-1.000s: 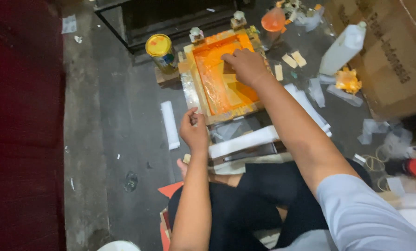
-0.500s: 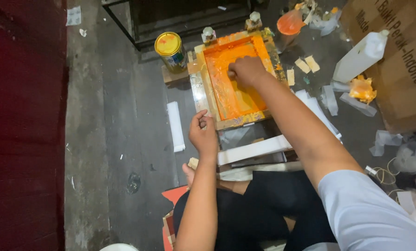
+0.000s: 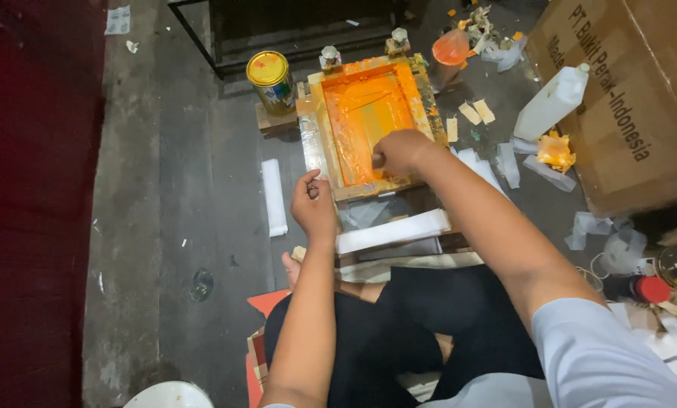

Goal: The person sits on the floor and uses a squeegee to spread orange ink across a screen printing frame. They place white rectangular sheets under the frame, pull the squeegee across the screen to apply ink, and then lift the printed sheets to place them on the floor.

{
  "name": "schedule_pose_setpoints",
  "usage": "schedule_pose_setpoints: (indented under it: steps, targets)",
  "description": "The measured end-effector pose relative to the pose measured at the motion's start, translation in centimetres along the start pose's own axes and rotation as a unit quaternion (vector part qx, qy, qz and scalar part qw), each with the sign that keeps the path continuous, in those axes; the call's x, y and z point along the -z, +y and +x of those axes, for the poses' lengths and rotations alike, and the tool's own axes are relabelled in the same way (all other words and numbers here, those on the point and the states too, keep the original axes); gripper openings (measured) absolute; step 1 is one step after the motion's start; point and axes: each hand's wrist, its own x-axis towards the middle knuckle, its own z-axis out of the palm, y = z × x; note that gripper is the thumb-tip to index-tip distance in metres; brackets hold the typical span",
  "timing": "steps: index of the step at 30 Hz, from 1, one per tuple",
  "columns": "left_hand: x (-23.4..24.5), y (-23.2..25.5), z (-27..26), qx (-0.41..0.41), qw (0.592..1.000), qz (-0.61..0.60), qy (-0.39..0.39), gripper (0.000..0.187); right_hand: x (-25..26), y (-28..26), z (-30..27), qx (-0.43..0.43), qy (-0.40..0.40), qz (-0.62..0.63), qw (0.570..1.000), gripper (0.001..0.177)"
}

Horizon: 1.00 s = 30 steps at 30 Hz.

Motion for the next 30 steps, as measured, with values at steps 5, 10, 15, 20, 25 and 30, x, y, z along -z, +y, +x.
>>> schedule_pose_setpoints:
  steps: [5,10,15,20,25,30]
  targets:
    - [-0.3,-1.3,0.6,0.001,1.0,0.006,-0.006,0.015,1.4,1.2,5.0,0.003,0.143,-0.019,0.99,0.038]
    - [-0.3,-0.9,0.6,0.001,1.0,0.014,-0.01,0.017,-1.3,2.5,9.9,0.005,0.255,-0.047,0.966,0.035]
    - [-0.6,-0.3,0.6,0.029,0.999,0.0,-0.012,0.017,-2.4,1.9,10.3,-0.025,0.186,-0.072,0.98,0.041]
    - [0.1,0.3,0.3,0.026,1.0,0.01,-0.011,0.017,-3.0,1.1,7.6,-0.016,0.11,-0.092,0.99,0.047]
    - [0.2,0.5,0.0,0.024,1.0,-0.005,-0.012,0.015,-0.7,-0.8,1.5,0.014,-0.043,-0.068,0.997,0.042]
    - [0.1,0.3,0.0,0.024,1.0,-0.009,-0.007,0.015,-0.9,-1.1,0.3,0.014,-0.089,-0.018,0.996,0.038]
